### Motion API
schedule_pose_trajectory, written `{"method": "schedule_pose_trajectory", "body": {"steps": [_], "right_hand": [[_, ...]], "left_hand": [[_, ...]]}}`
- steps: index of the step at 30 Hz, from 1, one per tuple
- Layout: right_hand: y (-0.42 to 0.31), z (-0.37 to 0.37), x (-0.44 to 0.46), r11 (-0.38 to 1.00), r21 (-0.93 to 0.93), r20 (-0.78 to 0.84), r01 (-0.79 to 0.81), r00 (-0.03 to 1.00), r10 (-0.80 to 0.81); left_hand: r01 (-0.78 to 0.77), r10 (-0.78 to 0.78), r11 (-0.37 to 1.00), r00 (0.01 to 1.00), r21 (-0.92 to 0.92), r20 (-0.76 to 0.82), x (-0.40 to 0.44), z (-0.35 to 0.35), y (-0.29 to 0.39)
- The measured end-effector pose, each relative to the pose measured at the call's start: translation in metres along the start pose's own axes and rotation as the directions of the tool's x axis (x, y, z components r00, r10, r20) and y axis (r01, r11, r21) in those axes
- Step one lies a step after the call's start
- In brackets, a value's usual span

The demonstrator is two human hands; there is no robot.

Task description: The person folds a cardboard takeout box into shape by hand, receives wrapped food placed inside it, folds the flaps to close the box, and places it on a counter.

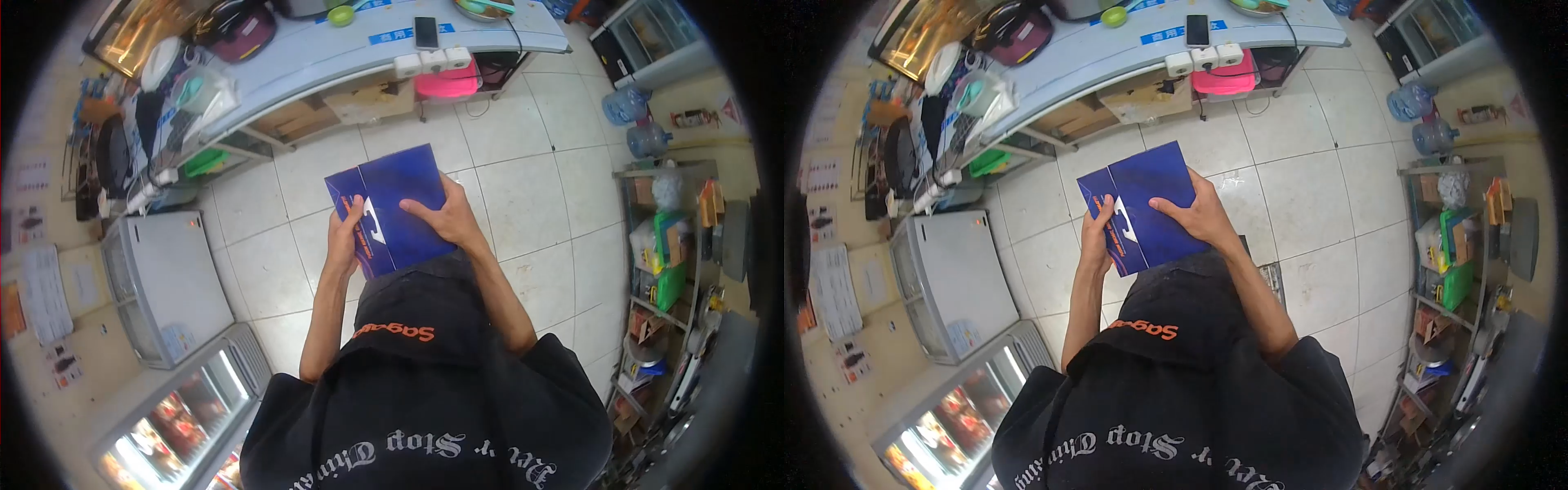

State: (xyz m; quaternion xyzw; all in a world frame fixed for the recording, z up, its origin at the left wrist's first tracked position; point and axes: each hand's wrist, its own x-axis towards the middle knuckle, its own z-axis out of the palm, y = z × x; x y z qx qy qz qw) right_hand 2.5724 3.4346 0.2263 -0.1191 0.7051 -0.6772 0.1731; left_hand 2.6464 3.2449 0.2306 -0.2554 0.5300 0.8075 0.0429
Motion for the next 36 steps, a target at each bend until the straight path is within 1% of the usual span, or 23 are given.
{"method": "schedule_pose_trajectory", "body": {"steps": [2,6,8,10,12,14,15,16,17,18,19,20,21,22,23,24,25,26,28,29,32,34,36], "right_hand": [[-0.005,-0.017,0.027,1.000,0.006,-0.039,-0.001,0.999,0.001],[-0.009,-0.051,0.069,1.000,0.018,-0.141,-0.007,0.990,0.010],[-0.007,-0.063,0.080,0.999,0.044,-0.194,-0.028,0.980,0.036],[-0.002,-0.072,0.089,0.997,0.051,-0.246,-0.053,0.967,0.064],[0.013,-0.076,0.099,0.993,0.080,-0.269,-0.091,0.957,0.109],[0.041,-0.067,0.101,0.984,0.120,-0.288,-0.129,0.944,0.159],[0.057,-0.060,0.101,0.961,-0.163,-0.460,-0.225,0.879,0.128],[0.075,-0.054,0.101,0.840,-0.407,-0.606,-0.358,0.794,0.046],[0.092,-0.050,0.100,0.830,-0.442,-0.598,-0.340,0.801,0.010],[0.100,-0.051,0.101,0.839,-0.411,-0.623,-0.357,0.782,0.027],[0.108,-0.049,0.099,0.942,0.100,-0.488,-0.320,0.809,0.326],[0.115,-0.042,0.097,0.756,0.594,-0.230,-0.275,0.842,0.487],[0.113,-0.039,0.097,0.329,0.928,-0.035,-0.176,0.837,0.546],[0.123,-0.032,0.096,0.300,0.945,-0.066,-0.127,0.827,0.558],[0.136,-0.025,0.095,0.186,0.981,-0.053,-0.058,0.840,0.541],[0.151,-0.015,0.093,0.066,0.998,-0.042,0.009,0.854,0.519],[0.166,-0.003,0.096,0.131,0.989,-0.138,0.074,0.798,0.587],[0.183,0.013,0.099,0.105,0.989,-0.150,0.109,0.785,0.601],[0.208,0.033,0.116,0.271,0.961,-0.258,0.062,0.556,0.790],[0.228,0.040,0.125,0.245,0.961,-0.277,0.131,0.503,0.819],[0.317,0.060,0.148,0.222,0.973,-0.224,0.065,0.502,0.835],[0.379,0.086,0.175,0.502,0.843,-0.532,0.193,0.437,0.725],[0.456,0.100,0.194,0.684,0.721,-0.572,-0.116,0.458,0.681]], "left_hand": [[0.033,-0.032,0.998,0.999,-0.059,0.019,0.032,0.019,0.019],[0.025,-0.032,0.998,0.992,0.062,0.123,0.092,0.048,0.037],[-0.084,0.012,0.945,0.974,0.315,0.224,0.121,0.051,0.033],[-0.084,0.002,0.933,0.974,0.351,0.229,0.141,0.062,0.035],[-0.114,0.000,0.785,0.983,0.609,0.184,0.161,0.061,0.029],[-0.151,0.067,0.769,0.985,0.620,0.157,0.174,0.064,0.014],[-0.230,0.124,0.714,0.971,0.661,0.204,0.184,0.060,0.007],[-0.310,0.176,0.652,0.949,0.691,0.260,0.193,0.061,0.002],[-0.401,0.267,0.625,0.916,0.670,0.299,0.199,0.072,0.001],[-0.437,0.270,0.560,0.900,0.704,0.343,0.214,0.069,-0.010],[-0.539,0.265,0.491,0.841,0.684,0.473,0.231,0.064,-0.025],[-0.639,0.239,0.424,0.762,0.642,0.602,0.247,0.055,-0.036],[-0.650,0.187,0.408,0.747,0.641,0.638,0.261,0.049,-0.041],[-0.746,0.039,0.379,0.605,0.548,0.795,0.275,0.044,-0.047],[-0.817,-0.113,0.378,0.426,0.435,0.898,0.288,0.041,-0.050],[-0.817,-0.165,0.384,0.398,0.430,0.903,0.298,0.039,-0.051],[-0.884,-0.232,0.329,0.266,0.333,0.936,0.308,0.040,-0.051],[-0.933,-0.296,0.283,0.134,0.221,0.946,0.322,0.040,-0.057],[-0.922,-0.404,0.299,0.111,0.246,0.908,0.355,0.028,-0.084],[-0.909,-0.452,0.317,0.108,0.272,0.885,0.372,0.019,-0.102],[-0.873,-0.621,0.344,0.066,0.347,0.781,0.437,-0.020,-0.165],[-0.851,-0.712,0.355,0.020,0.386,0.702,0.477,-0.021,-0.194],[-0.941,-0.784,0.192,0.024,0.279,0.620,0.535,-0.030,-0.211]]}}
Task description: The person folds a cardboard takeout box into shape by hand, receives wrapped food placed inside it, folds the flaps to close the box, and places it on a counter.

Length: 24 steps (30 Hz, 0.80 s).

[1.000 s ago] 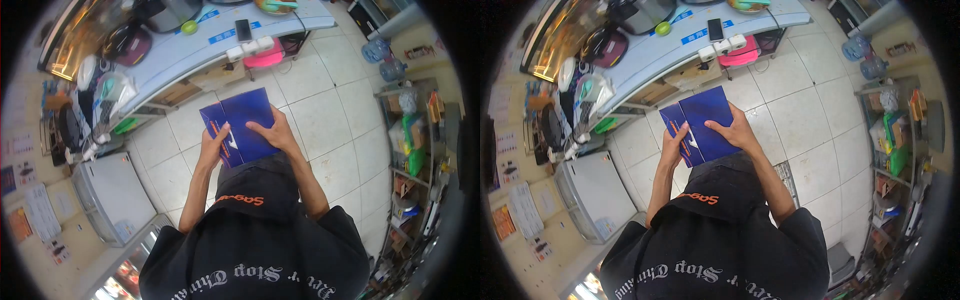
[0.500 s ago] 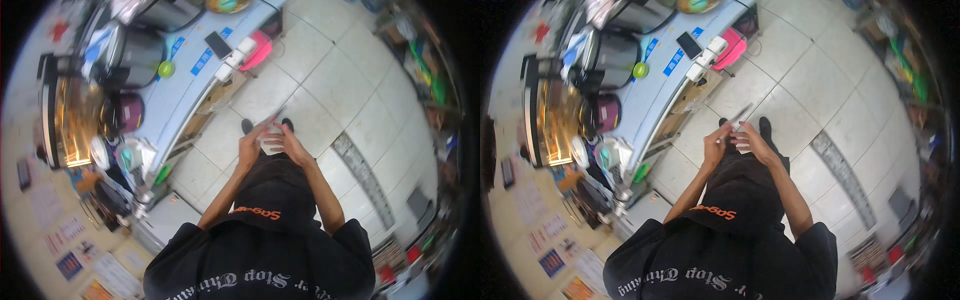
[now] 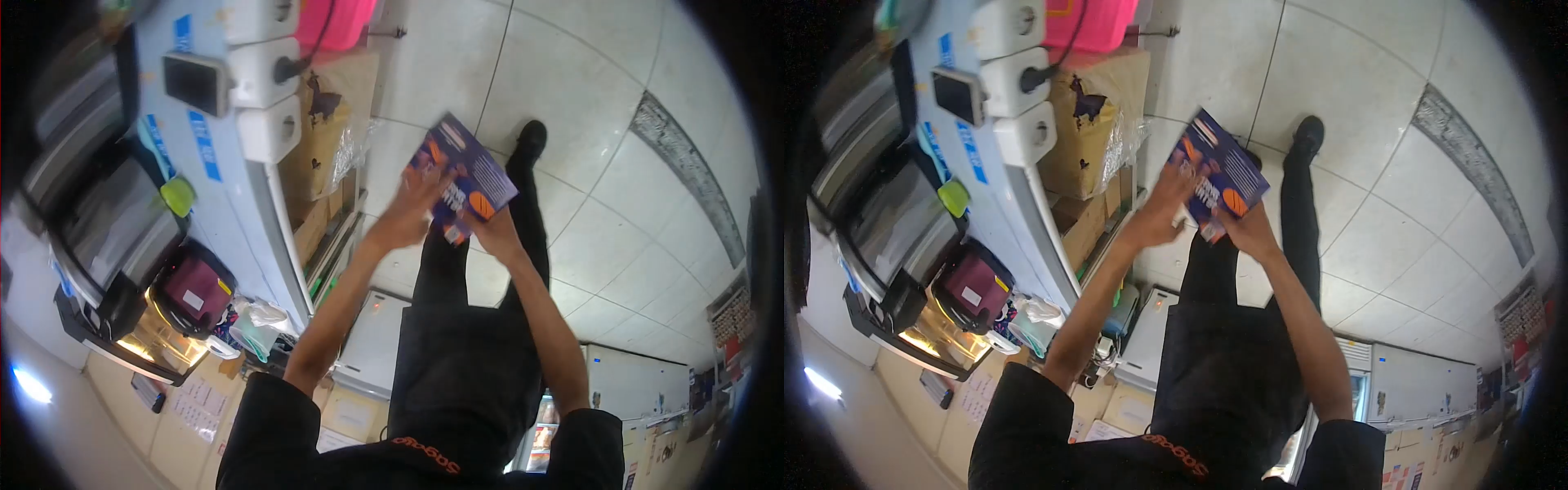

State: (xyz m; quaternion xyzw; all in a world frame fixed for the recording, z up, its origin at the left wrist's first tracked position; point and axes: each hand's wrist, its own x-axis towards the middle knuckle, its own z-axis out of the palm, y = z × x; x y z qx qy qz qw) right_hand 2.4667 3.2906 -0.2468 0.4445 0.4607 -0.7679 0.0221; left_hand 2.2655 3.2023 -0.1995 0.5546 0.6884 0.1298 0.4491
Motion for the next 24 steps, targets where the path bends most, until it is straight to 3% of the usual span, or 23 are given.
{"method": "schedule_pose_trajectory", "body": {"steps": [2,3,4,5,7,8,9,12,14,18,20,24], "right_hand": [[0.004,0.009,0.050,0.985,-0.029,-0.043,0.170,0.984,-0.171],[0.058,0.012,0.081,0.995,-0.101,-0.062,-0.021,0.998,0.014],[0.050,0.012,0.103,0.996,-0.082,-0.063,-0.027,0.998,0.022],[0.012,0.010,0.125,0.964,-0.203,0.082,0.170,0.984,-0.156],[-0.014,0.020,0.159,0.891,-0.273,0.238,0.362,0.923,-0.303],[-0.014,0.029,0.175,0.807,-0.266,0.244,0.527,0.847,-0.472],[-0.012,0.039,0.188,0.691,-0.259,0.252,0.675,0.738,-0.626],[-0.008,0.061,0.215,0.621,-0.307,0.320,0.721,0.692,-0.647],[-0.003,0.070,0.225,0.608,-0.325,0.349,0.724,0.689,-0.635],[0.012,0.079,0.233,0.618,-0.359,0.365,0.699,0.715,-0.597],[0.013,0.084,0.233,0.575,-0.345,0.327,0.742,0.669,-0.667],[0.008,0.105,0.230,0.527,-0.280,0.219,0.802,0.588,-0.779]], "left_hand": [[0.119,-0.119,0.993,0.991,0.007,-0.058,-0.002,-0.009,-0.063],[0.203,-0.163,0.969,0.955,0.144,-0.249,0.002,-0.023,-0.092],[0.300,-0.164,0.917,0.884,0.263,-0.437,0.008,-0.041,-0.120],[0.372,-0.197,0.901,0.811,0.224,-0.551,0.012,-0.059,-0.150],[0.499,-0.243,0.854,0.633,0.147,-0.735,0.022,-0.081,-0.188],[0.557,-0.251,0.823,0.531,0.110,-0.809,0.026,-0.088,-0.200],[0.566,-0.254,0.816,0.534,0.118,-0.807,0.027,-0.093,-0.210],[0.451,-0.137,0.870,0.608,0.198,-0.782,0.021,-0.095,-0.238],[0.469,-0.258,0.882,0.567,0.050,-0.782,0.007,-0.083,-0.258],[0.417,-0.267,0.908,0.525,-0.030,-0.808,0.001,-0.079,-0.259],[0.400,-0.568,0.816,0.423,-0.416,-0.706,-0.001,-0.082,-0.244],[0.392,-0.443,0.883,0.515,-0.258,-0.734,-0.011,-0.089,-0.254]]}}
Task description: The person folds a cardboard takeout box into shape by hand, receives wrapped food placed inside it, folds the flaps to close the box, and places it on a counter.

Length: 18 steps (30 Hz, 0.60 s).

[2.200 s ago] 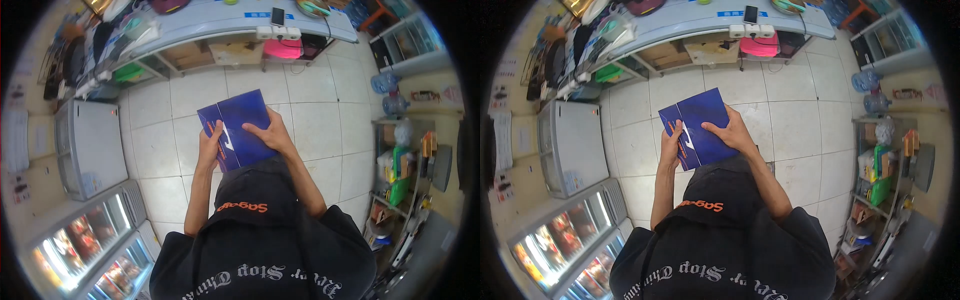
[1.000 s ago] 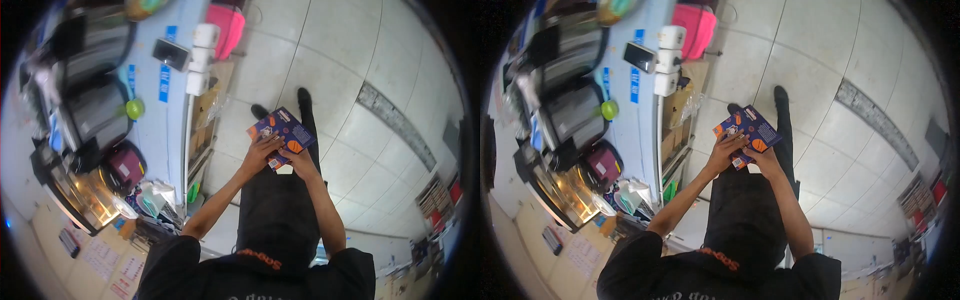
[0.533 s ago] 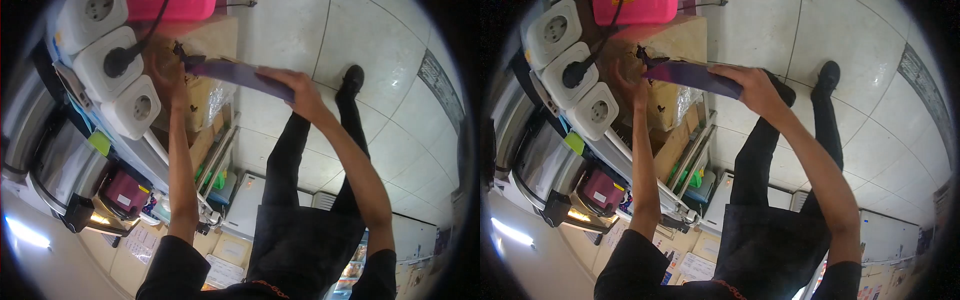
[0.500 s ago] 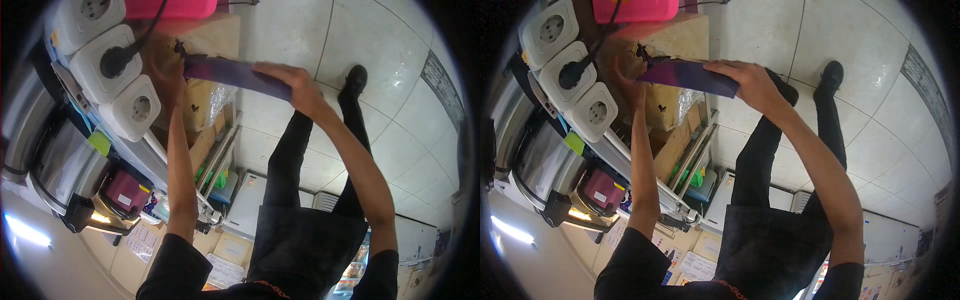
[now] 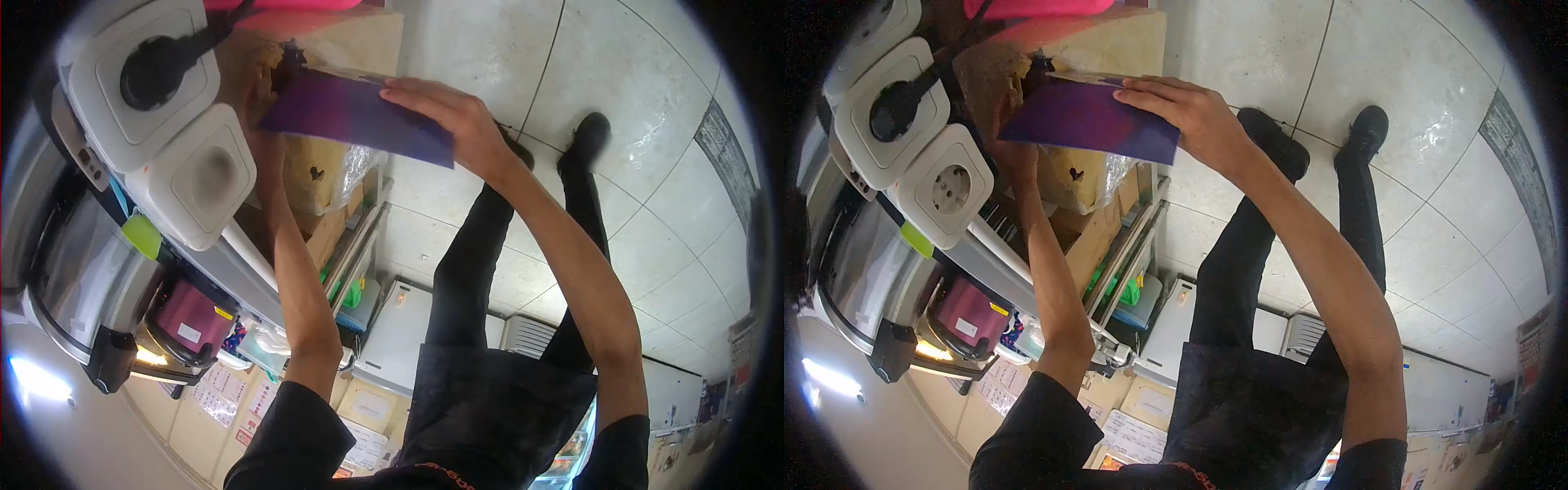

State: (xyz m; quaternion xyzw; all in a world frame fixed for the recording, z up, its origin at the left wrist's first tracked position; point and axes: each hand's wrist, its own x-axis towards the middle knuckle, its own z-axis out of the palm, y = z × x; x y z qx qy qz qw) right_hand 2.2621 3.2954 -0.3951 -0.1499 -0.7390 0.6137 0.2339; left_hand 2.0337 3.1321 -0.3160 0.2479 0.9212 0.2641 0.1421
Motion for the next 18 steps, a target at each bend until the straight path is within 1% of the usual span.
{"method": "schedule_pose_trajectory", "body": {"steps": [1,2,3,4,6,7,8,9,10,11,12,13,15,16,18], "right_hand": [[-0.001,0.007,0.000,1.000,0.006,0.003,-0.001,1.000,0.001],[-0.001,0.014,0.000,0.996,-0.089,0.051,-0.022,0.998,0.027],[0.000,0.020,0.000,0.982,-0.185,0.096,-0.037,0.994,0.055],[0.000,0.025,-0.002,0.982,-0.186,0.096,-0.034,0.994,0.053],[-0.002,0.034,-0.006,0.954,-0.242,0.138,-0.176,0.967,0.214],[-0.007,0.038,-0.004,0.955,-0.242,0.141,-0.174,0.967,0.212],[-0.011,0.043,-0.002,0.939,-0.294,0.115,-0.178,0.969,0.220],[-0.014,0.046,-0.002,0.920,-0.345,0.087,-0.186,0.970,0.228],[-0.014,0.049,-0.006,0.919,-0.347,0.092,-0.188,0.968,0.233],[-0.014,0.052,-0.009,0.901,-0.398,0.115,-0.170,0.966,0.233],[-0.015,0.054,-0.010,0.882,-0.448,0.138,-0.147,0.963,0.231],[-0.013,0.053,-0.009,0.882,-0.450,0.141,-0.144,0.963,0.229],[-0.010,0.047,-0.004,0.907,-0.370,0.169,-0.201,0.945,0.279],[-0.013,0.045,-0.001,0.907,-0.372,0.172,-0.197,0.946,0.276],[-0.016,0.041,0.002,0.921,-0.365,0.287,-0.137,0.924,0.252]], "left_hand": [[-0.082,0.082,0.996,0.996,-0.023,-0.019,0.004,0.000,-0.012],[-0.167,0.165,0.985,0.986,-0.046,-0.040,0.005,-0.001,-0.021],[-0.166,0.164,0.985,0.986,-0.044,-0.042,0.005,-0.002,-0.025],[-0.177,0.174,0.982,0.984,-0.071,-0.039,0.005,-0.003,-0.028],[-0.188,0.185,0.977,0.982,-0.098,-0.041,0.006,-0.005,-0.027],[-0.197,0.196,0.980,0.980,-0.028,-0.034,0.006,-0.007,-0.021],[-0.205,0.206,0.978,0.978,0.042,-0.028,0.006,-0.008,-0.015],[-0.201,0.202,0.979,0.979,0.041,-0.030,0.006,-0.011,-0.026],[-0.238,0.237,0.958,0.971,0.159,0.023,0.006,-0.015,-0.037],[-0.256,0.251,0.942,0.967,0.215,0.049,0.005,-0.017,-0.047],[-0.275,0.265,0.923,0.961,0.270,0.075,0.006,-0.017,-0.042],[-0.330,0.330,0.903,0.943,0.275,0.047,0.006,-0.016,-0.036],[-0.382,0.394,0.881,0.919,0.281,0.013,0.005,-0.015,-0.029],[-0.359,0.376,0.869,0.927,0.340,0.016,0.003,-0.016,-0.029],[-0.345,0.365,0.856,0.931,0.386,0.022,0.004,-0.011,-0.027]]}}
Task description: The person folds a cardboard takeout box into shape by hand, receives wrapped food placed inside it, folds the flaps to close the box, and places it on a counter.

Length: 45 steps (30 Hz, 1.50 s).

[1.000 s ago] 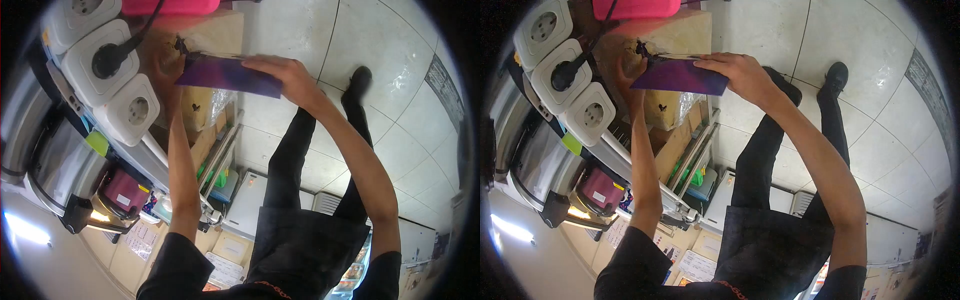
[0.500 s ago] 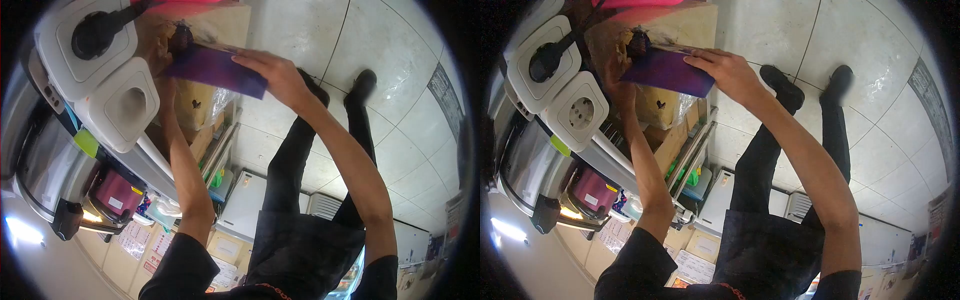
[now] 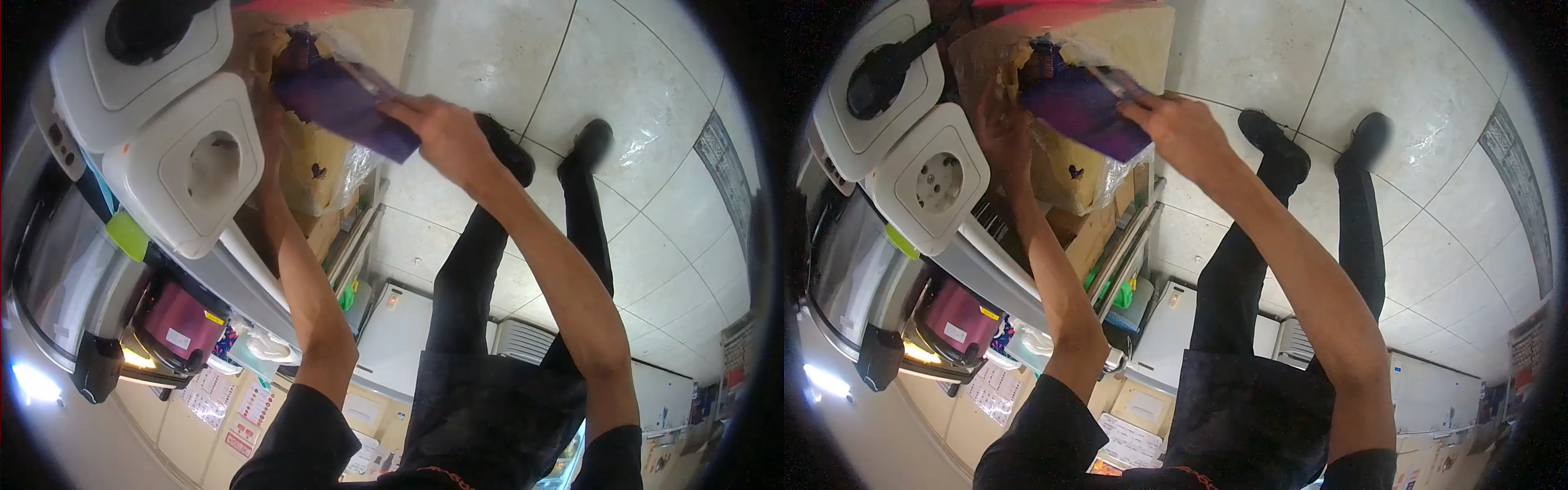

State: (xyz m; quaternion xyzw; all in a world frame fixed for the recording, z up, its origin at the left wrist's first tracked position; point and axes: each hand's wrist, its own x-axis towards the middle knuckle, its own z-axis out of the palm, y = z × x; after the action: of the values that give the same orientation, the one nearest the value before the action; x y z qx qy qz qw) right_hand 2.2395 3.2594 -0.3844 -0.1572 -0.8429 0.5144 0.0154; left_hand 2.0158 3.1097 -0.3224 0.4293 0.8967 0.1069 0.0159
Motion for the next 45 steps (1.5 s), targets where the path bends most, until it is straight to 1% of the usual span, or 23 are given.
{"method": "schedule_pose_trajectory", "body": {"steps": [2,3,4,5,7,9,12,14,15,16,17,18,20,24,26,27,28,30,31,32,34,37,45], "right_hand": [[0.001,0.004,0.004,1.000,0.028,-0.057,0.013,0.998,-0.012],[0.001,0.005,0.005,0.998,0.062,-0.110,0.033,0.994,-0.026],[0.002,0.004,0.005,0.998,0.062,-0.116,0.029,0.993,-0.022],[0.005,0.001,0.004,0.989,0.143,-0.116,0.043,0.993,-0.026],[0.010,-0.004,0.002,0.971,0.231,-0.118,0.061,0.992,-0.034],[0.020,-0.007,0.001,0.879,0.433,-0.272,0.200,0.959,-0.084],[0.032,-0.005,0.011,0.924,0.363,-0.183,0.118,0.982,-0.054],[0.043,-0.009,0.017,0.914,0.377,-0.175,0.152,0.980,-0.091],[0.051,-0.013,0.019,0.915,0.361,-0.196,0.180,0.974,-0.114],[0.056,-0.013,0.021,0.916,0.343,-0.214,0.208,0.967,-0.139],[0.058,-0.012,0.020,0.948,0.290,-0.205,0.128,0.976,-0.069],[0.055,-0.011,0.021,0.948,0.290,-0.205,0.129,0.976,-0.070],[0.047,-0.005,0.023,0.989,0.095,-0.178,0.117,0.979,-0.099],[0.032,0.002,0.012,0.977,0.175,-0.136,0.123,0.986,-0.100],[0.023,-0.001,0.008,0.956,0.248,-0.134,0.159,0.982,-0.129],[0.029,-0.001,0.007,0.941,0.299,-0.196,0.156,0.976,-0.099],[0.037,0.000,0.007,0.939,0.305,-0.199,0.157,0.975,-0.099],[0.052,0.001,0.012,0.960,0.274,-0.178,0.054,0.984,-0.004],[0.056,0.004,0.015,0.954,0.287,-0.211,0.093,0.977,-0.032],[0.065,0.003,0.019,0.953,0.288,-0.216,0.094,0.976,-0.031],[0.079,-0.001,0.022,0.863,0.430,-0.256,0.265,0.953,-0.165],[0.090,-0.010,0.015,0.888,0.402,-0.216,0.222,0.966,-0.143],[0.077,-0.010,0.028,0.835,0.467,-0.232,0.293,0.951,-0.204]], "left_hand": [[0.172,-0.173,0.935,0.985,-0.310,0.024,0.002,0.000,0.002],[0.168,-0.168,0.935,0.985,-0.311,0.026,0.002,-0.003,0.006],[0.191,-0.185,0.957,0.982,-0.218,0.049,0.002,-0.005,0.010],[0.209,-0.202,0.970,0.977,-0.121,0.065,0.005,-0.006,0.013],[0.139,-0.136,0.982,0.990,-0.126,0.038,0.001,-0.001,0.004],[0.074,-0.074,0.989,0.997,-0.128,0.008,-0.002,-0.001,-0.003],[0.082,-0.074,0.985,0.995,-0.151,0.060,-0.001,-0.003,0.000],[0.191,-0.183,0.852,0.981,-0.488,0.064,0.000,-0.002,0.010],[0.189,-0.182,0.855,0.981,-0.484,0.062,0.003,-0.004,0.013],[0.181,-0.165,0.934,0.983,-0.307,0.075,0.006,-0.006,0.016],[0.163,-0.153,0.979,0.984,-0.123,0.092,0.008,-0.007,0.020],[0.164,-0.153,0.979,0.984,-0.123,0.091,0.008,-0.006,0.023],[0.175,-0.166,0.898,0.984,-0.403,0.058,0.009,-0.002,0.026],[0.069,-0.084,0.905,0.996,-0.419,-0.016,0.006,0.002,0.020],[0.216,-0.195,0.884,0.976,-0.414,0.092,0.004,-0.006,0.030],[0.215,-0.192,0.886,0.977,-0.410,0.096,0.007,-0.006,0.038],[0.063,-0.070,0.985,0.997,-0.163,-0.035,0.010,-0.006,0.047],[-0.072,0.087,0.991,0.988,0.117,-0.129,0.010,-0.008,0.050],[-0.087,0.113,0.979,0.984,0.183,-0.138,0.009,-0.005,0.050],[-0.078,0.102,0.978,0.988,0.192,-0.119,0.008,-0.004,0.050],[-0.037,0.049,0.985,0.997,0.169,-0.065,0.006,-0.003,0.051],[-0.008,0.012,0.986,1.000,0.167,-0.022,0.007,-0.003,0.051],[0.022,-0.031,0.985,0.998,0.174,0.051,0.009,-0.005,0.053]]}}
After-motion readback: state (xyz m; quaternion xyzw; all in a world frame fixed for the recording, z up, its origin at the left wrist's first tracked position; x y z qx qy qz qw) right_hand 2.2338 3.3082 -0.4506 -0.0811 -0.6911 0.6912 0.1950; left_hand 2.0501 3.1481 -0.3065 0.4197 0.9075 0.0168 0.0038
